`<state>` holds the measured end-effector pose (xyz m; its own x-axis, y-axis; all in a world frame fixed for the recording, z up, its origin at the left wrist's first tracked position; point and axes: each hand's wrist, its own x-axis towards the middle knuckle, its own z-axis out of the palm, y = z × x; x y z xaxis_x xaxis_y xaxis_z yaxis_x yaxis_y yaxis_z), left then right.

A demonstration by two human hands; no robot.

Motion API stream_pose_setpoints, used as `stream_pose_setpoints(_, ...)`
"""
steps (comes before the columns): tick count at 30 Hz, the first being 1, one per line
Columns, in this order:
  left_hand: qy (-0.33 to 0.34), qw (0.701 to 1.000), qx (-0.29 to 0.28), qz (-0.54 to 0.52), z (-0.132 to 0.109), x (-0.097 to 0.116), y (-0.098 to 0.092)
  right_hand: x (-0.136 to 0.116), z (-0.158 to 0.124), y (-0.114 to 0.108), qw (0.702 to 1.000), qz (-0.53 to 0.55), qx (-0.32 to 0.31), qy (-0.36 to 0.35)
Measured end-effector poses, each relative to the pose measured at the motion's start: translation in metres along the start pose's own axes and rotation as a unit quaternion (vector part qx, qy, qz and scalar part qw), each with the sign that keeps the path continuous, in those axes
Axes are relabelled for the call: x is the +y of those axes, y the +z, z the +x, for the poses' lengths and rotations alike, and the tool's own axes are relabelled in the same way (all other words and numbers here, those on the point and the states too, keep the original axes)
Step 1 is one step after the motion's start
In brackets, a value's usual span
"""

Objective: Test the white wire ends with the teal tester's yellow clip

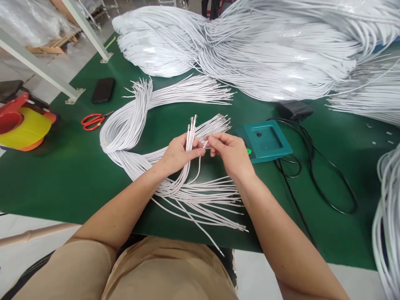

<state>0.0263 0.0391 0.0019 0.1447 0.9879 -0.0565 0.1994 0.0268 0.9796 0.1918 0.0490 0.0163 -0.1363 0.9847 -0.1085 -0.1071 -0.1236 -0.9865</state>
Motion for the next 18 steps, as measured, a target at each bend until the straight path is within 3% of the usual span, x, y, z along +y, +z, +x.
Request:
stream_pose_setpoints(6, -0.016, 0.994, -0.012, -0.103, 0.000, 0.001, 0.003, 0.004, 0.003, -0.001, 0.974, 0.179, -0.095, 0.105)
stream_pose_setpoints(13, 0.008, 0.989, -0.085, -0.122, -0.003, 0.002, 0.010, -0.003, 0.001, 0.000, 0.979, 0.168, -0.074, 0.094)
stream_pose_setpoints(18, 0.004, 0.986, -0.090, -0.140, -0.003, 0.001, 0.009, 0.001, 0.002, -0.002, 0.973, 0.168, -0.108, 0.112)
